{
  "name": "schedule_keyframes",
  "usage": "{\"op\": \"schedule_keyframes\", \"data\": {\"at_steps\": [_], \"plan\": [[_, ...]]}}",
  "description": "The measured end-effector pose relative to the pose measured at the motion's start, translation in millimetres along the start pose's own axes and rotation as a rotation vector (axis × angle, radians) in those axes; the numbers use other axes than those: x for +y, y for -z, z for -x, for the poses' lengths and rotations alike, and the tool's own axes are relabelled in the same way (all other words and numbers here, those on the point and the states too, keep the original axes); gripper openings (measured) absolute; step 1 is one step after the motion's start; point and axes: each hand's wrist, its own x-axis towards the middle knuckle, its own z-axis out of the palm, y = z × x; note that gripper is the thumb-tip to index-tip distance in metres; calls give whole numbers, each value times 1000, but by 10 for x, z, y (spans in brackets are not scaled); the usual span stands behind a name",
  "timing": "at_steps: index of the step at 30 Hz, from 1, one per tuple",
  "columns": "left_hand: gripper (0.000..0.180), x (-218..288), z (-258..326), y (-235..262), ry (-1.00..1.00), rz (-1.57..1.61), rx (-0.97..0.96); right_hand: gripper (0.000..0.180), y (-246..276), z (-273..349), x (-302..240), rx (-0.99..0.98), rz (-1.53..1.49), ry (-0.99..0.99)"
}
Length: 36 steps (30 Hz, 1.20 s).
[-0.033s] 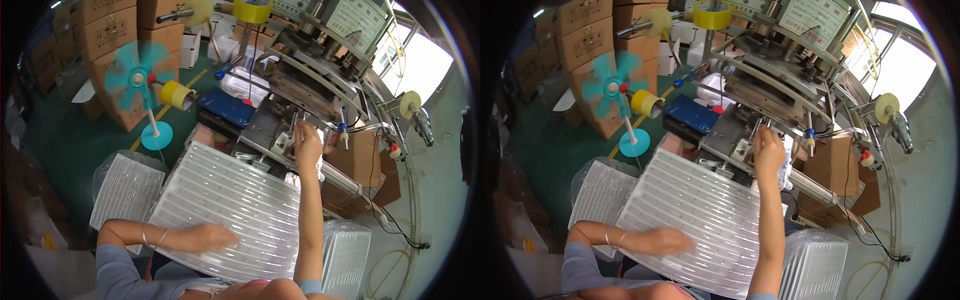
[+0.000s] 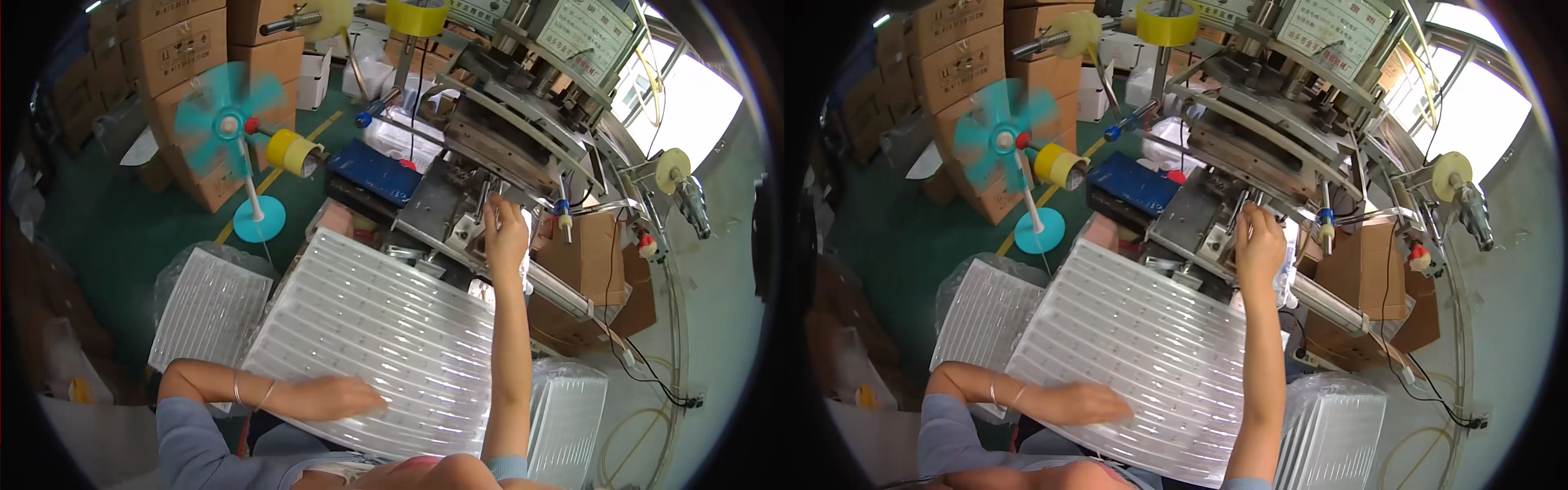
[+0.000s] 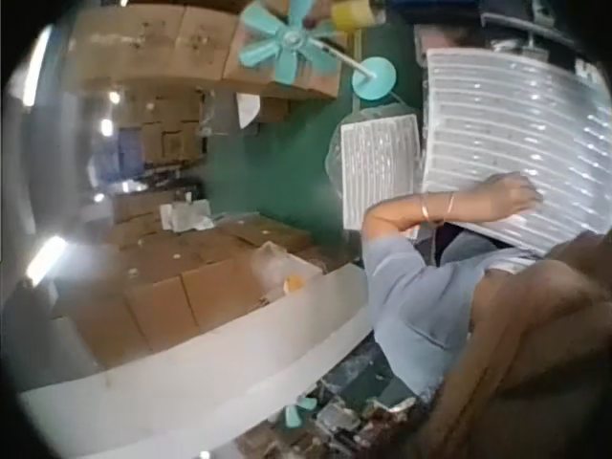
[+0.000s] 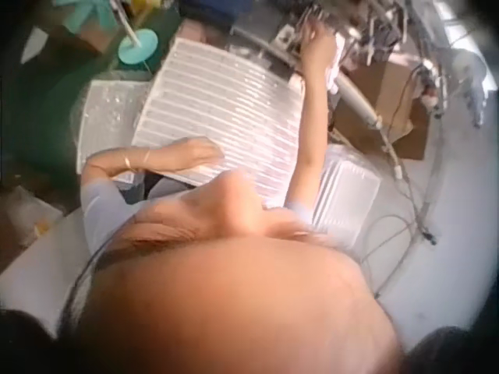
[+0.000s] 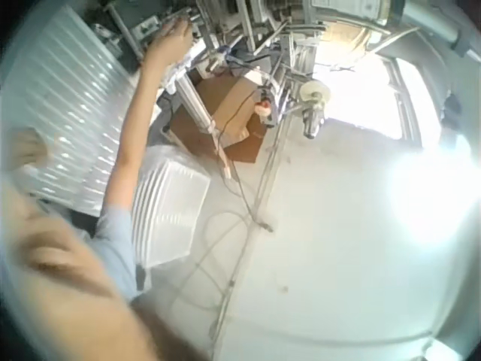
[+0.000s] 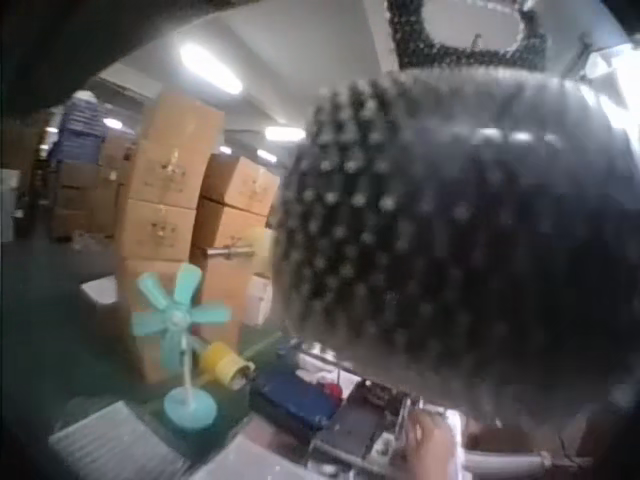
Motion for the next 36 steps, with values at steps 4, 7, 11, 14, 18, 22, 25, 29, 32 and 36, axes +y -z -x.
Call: {"op": "schedule_keyframes", "data": {"at_steps": [4, 7, 11, 14, 18, 22, 25, 29, 32, 36], "plan": [[32, 209, 282, -180, 23, -326, -152, 33, 211, 311, 68, 170, -18, 72], [31, 342, 385, -197, 70, -475, -101, 30, 579, 696, -91, 23, -146, -23], [25, 483, 394, -157, 110, -667, -70, 23, 1071, 1202, -413, -167, -206, 28], [27, 570, 293, -93, 117, -696, -55, 23, 1315, 1622, -724, -439, -290, 39], [33, 1010, -89, -138, -133, -235, 40, 24, 1325, 2144, -975, -757, -388, 209], [24, 1768, -513, -720, -499, 500, -46, 36, 1260, 2389, -1196, -911, -297, 373], [21, 2041, -662, -1091, -607, 688, -139, 34, 1270, 2460, -1250, -975, -225, 446], [21, 2136, -737, -1172, -609, 734, -404, 34, 1300, 2522, -1216, -946, -264, 392], [18, 1965, -754, -999, -517, 841, -485, 34, 1365, 2425, -1224, -1005, -411, 227], [16, 1576, -749, -578, -437, 964, -586, 26, 1409, 2172, -1052, -966, -685, -54]]}}
